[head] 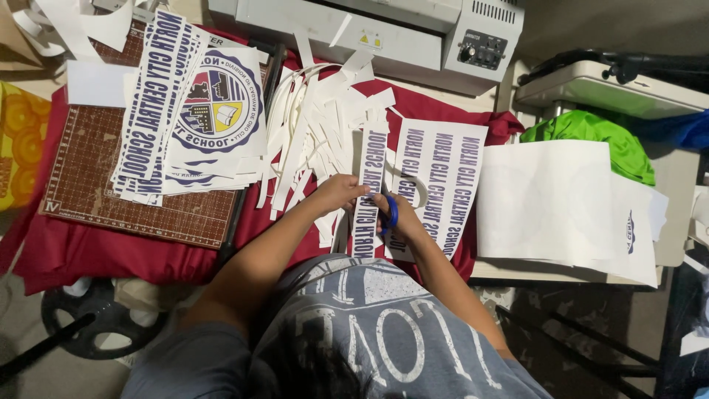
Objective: Cutting printed school name labels from a large sheet using scissors.
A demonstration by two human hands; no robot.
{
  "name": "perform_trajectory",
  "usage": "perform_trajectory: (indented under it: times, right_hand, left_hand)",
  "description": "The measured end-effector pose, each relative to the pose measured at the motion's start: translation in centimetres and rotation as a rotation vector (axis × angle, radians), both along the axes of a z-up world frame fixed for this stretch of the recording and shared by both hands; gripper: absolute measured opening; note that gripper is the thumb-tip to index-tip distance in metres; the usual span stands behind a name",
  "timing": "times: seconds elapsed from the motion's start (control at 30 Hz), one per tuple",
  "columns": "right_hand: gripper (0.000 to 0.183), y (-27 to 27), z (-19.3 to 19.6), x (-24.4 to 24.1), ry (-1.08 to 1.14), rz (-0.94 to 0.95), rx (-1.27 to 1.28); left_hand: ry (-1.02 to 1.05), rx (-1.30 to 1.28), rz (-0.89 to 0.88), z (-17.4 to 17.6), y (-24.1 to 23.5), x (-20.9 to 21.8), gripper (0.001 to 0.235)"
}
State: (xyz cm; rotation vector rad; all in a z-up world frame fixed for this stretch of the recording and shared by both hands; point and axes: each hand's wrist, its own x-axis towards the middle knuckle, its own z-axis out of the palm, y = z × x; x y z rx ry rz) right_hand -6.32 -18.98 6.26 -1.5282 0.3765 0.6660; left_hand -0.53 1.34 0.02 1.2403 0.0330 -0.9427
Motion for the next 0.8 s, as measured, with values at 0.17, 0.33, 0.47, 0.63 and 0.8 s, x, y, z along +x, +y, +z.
perform_trajectory:
  times: [0.17,0.33,0.47,0.63,0.8]
  right_hand:
    - [0.054,-1.2,2.4,0.7,0.033,-0.086,0.236]
    - [0.05,-3.3,4.7,3.1,-0.095,-0.103,0.486]
    - [0.028,-4.6,5.2,4.9,-0.28,-0.31,0.134]
    - [0.027,-4.6,5.8,4.6,-0.188,-0.38,0.065]
    - [0.02,-4.2,4.7,3.1,-0.142,-0.272,0.062]
  left_hand:
    - [-0.016,0.086,-0.038,1.4,0.3,0.3,0.027]
    - [-0.017,0.017,-0.142,4.4,1.4,0.6,0.024]
    - [-0.189,0.037,-0.458,6.0,2.6,2.0,0.027]
    - [-0.252,0.091,-0.641,9.0,3.7,2.3,0.027]
    - [-0.268,-0.019,-0.686,10.2,5.2,1.5,0.027]
